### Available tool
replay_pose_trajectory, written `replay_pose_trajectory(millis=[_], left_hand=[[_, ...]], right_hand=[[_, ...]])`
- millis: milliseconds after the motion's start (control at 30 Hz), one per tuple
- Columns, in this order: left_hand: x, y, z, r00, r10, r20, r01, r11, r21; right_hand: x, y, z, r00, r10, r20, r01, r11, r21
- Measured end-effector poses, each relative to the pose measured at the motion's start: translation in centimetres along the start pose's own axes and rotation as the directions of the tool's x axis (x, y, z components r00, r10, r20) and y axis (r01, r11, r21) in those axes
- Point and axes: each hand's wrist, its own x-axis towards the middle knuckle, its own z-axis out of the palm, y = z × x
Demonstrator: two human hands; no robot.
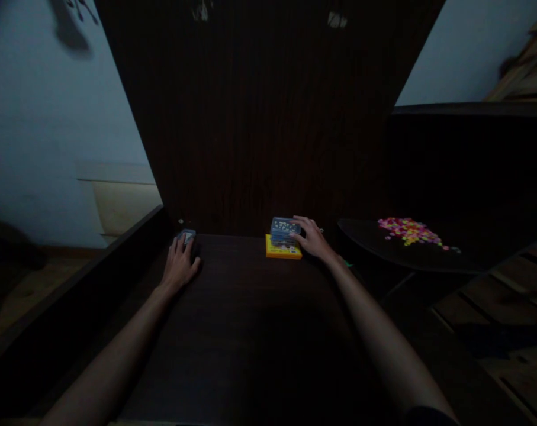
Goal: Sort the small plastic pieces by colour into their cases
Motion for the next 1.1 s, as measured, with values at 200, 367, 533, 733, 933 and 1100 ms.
replay_pose_trajectory(millis=[200, 367, 533, 733, 933, 1100], left_hand=[[0.6, -1.7, 0.7, 0.999, -0.047, -0.008, 0.047, 0.999, -0.013], [0.9, -2.1, 1.2, 0.998, -0.059, 0.028, 0.059, 0.998, 0.003], [1.0, -1.8, 0.7, 0.995, -0.092, 0.032, 0.091, 0.996, 0.013], [1.1, -1.5, 0.0, 0.992, -0.123, 0.005, 0.123, 0.992, -0.016], [1.2, -1.4, -0.4, 0.989, -0.144, 0.038, 0.147, 0.987, -0.071], [1.3, -1.8, -0.5, 0.987, -0.162, -0.022, 0.157, 0.976, -0.151]], right_hand=[[0.4, 1.2, 1.2, 0.999, -0.001, 0.049, 0.002, 1.0, -0.02], [0.2, 1.9, 1.7, 0.998, -0.031, 0.051, 0.034, 0.997, -0.062], [0.2, 1.8, 1.6, 0.998, -0.045, 0.048, 0.05, 0.992, -0.112], [0.3, 1.5, 1.5, 0.996, -0.042, 0.079, 0.053, 0.988, -0.146], [0.2, 0.7, 0.7, 0.994, 0.0, 0.112, 0.022, 0.981, -0.195], [0.1, -1.9, -0.4, 0.998, -0.025, 0.061, 0.035, 0.987, -0.154]])
